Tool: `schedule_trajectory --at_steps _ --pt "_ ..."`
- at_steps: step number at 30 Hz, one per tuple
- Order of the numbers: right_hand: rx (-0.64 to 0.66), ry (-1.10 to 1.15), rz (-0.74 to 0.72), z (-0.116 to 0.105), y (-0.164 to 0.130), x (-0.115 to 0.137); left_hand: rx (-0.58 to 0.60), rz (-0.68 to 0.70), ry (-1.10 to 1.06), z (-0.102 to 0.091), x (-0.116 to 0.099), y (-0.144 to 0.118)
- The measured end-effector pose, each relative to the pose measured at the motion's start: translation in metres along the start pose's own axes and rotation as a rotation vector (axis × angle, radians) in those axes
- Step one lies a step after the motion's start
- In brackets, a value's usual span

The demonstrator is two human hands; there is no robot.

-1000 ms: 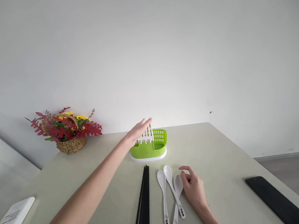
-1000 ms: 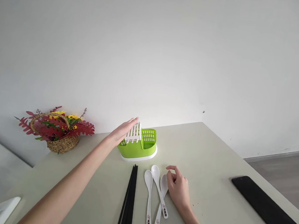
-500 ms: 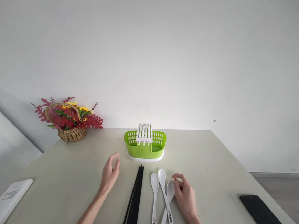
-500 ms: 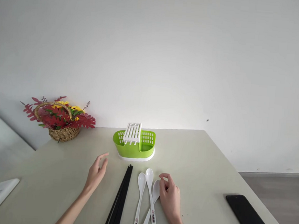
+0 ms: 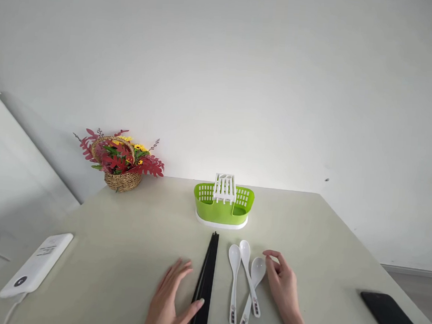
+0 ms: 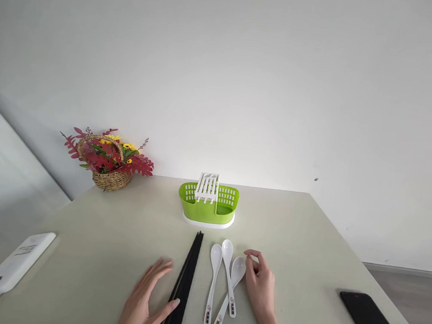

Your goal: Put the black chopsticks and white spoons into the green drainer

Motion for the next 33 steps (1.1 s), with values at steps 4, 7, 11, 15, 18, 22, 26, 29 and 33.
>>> schedule_trajectory --at_steps 4,7,11,15,18,22,26,29,33 --pt "-0.018 0.025 0.011 -0.002 -0.002 -0.001 0.019 0.042 0.019 0.001 -0.002 0.001" --pt "-0.025 0.047 0.021 -0.002 -0.005 -0.002 0.016 0.072 0.009 0.0 -0.003 0.001" --pt "-0.022 0.032 0.055 -0.002 -0.014 -0.003 -0.014 0.059 -0.022 -0.002 0.0 0.0" --pt "0.002 0.022 0.09 0.0 -0.026 -0.007 -0.052 -0.03 -0.015 -0.013 0.017 -0.006" --pt "-0.012 0.019 0.102 0.0 -0.036 -0.01 -0.094 -0.102 0.02 -0.032 0.043 -0.012" --pt "-0.047 -0.022 0.095 -0.001 -0.044 -0.007 -0.124 -0.169 0.087 -0.063 0.083 -0.02" --pt "-0.058 -0.057 0.093 -0.001 -0.046 -0.005 -0.116 -0.22 0.172 -0.081 0.108 -0.027" --pt "-0.054 -0.074 0.103 0.001 -0.045 -0.007 -0.128 -0.198 0.258 -0.083 0.113 -0.032" --pt "-0.052 -0.096 0.098 0.002 -0.044 -0.009 -0.174 -0.125 0.357 -0.078 0.109 -0.034"
Point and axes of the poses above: each hand's wrist, its own y-axis towards the middle knuckle, its own z-axis out of the palm, x = y × z, the point moved 5 cm from there along y, towards the middle knuckle, and after that the axes turned 7 degrees about x, right-handed, at the moved point
